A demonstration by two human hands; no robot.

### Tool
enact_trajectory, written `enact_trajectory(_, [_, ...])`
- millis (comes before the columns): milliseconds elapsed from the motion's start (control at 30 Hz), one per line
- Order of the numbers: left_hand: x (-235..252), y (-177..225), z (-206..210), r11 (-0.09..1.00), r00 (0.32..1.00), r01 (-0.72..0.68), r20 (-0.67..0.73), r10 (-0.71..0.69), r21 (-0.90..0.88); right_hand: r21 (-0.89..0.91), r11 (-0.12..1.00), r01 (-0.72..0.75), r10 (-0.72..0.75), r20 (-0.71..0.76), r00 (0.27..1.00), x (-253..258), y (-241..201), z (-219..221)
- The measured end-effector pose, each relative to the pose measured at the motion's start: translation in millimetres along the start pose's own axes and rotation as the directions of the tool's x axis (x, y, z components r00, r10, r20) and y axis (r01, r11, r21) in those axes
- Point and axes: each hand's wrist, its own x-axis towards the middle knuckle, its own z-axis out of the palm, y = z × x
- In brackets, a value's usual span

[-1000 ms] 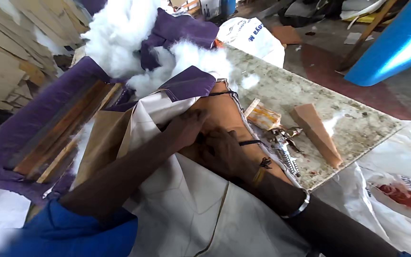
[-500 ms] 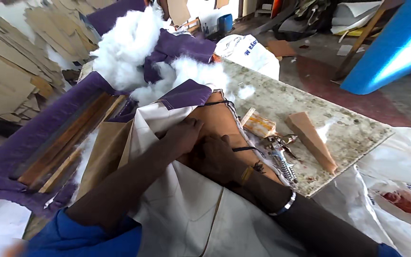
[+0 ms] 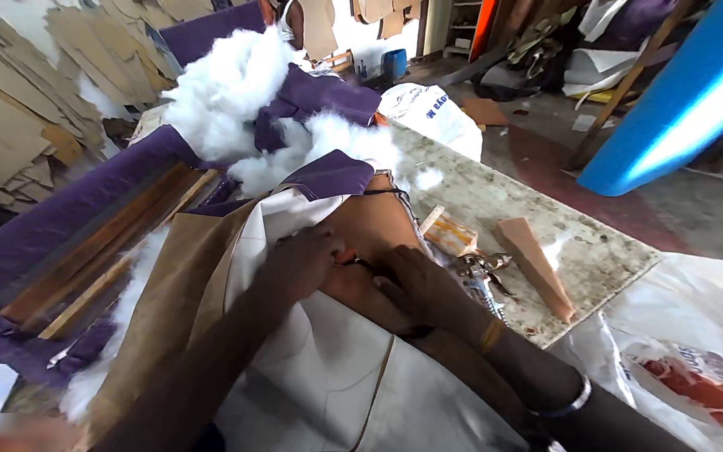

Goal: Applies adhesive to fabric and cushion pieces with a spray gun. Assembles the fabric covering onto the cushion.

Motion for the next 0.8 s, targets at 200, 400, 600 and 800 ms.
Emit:
enact_trajectory(200, [-44.4,30.0,24.9,0.985,0.998,0.064,-0.006,-0.064,0.163,0.297,0.949,-0.106,0.039,0.222,0.974,19.1,-3.8,-32.0])
enact_trajectory(400, [-62.9,44.7,22.6,0.995,0.985,0.097,0.138,-0.099,0.023,0.565,0.825,-0.024,-0.121,0.218,0.968,56.9,-88.5,-43.5])
enact_trajectory(600, [-75.4,39.7,44.4,0.993,0.996,0.086,-0.027,-0.084,0.077,0.704,0.710,0.001,-0.183,0.183,0.966,74.3,-129.7,-42.3])
enact_trajectory(800, [-76.9,30.8,65.3,0.994,0.954,0.008,-0.298,0.025,0.110,0.650,0.760,-0.009,-0.129,0.165,0.978,55.1,-156.0,-63.3])
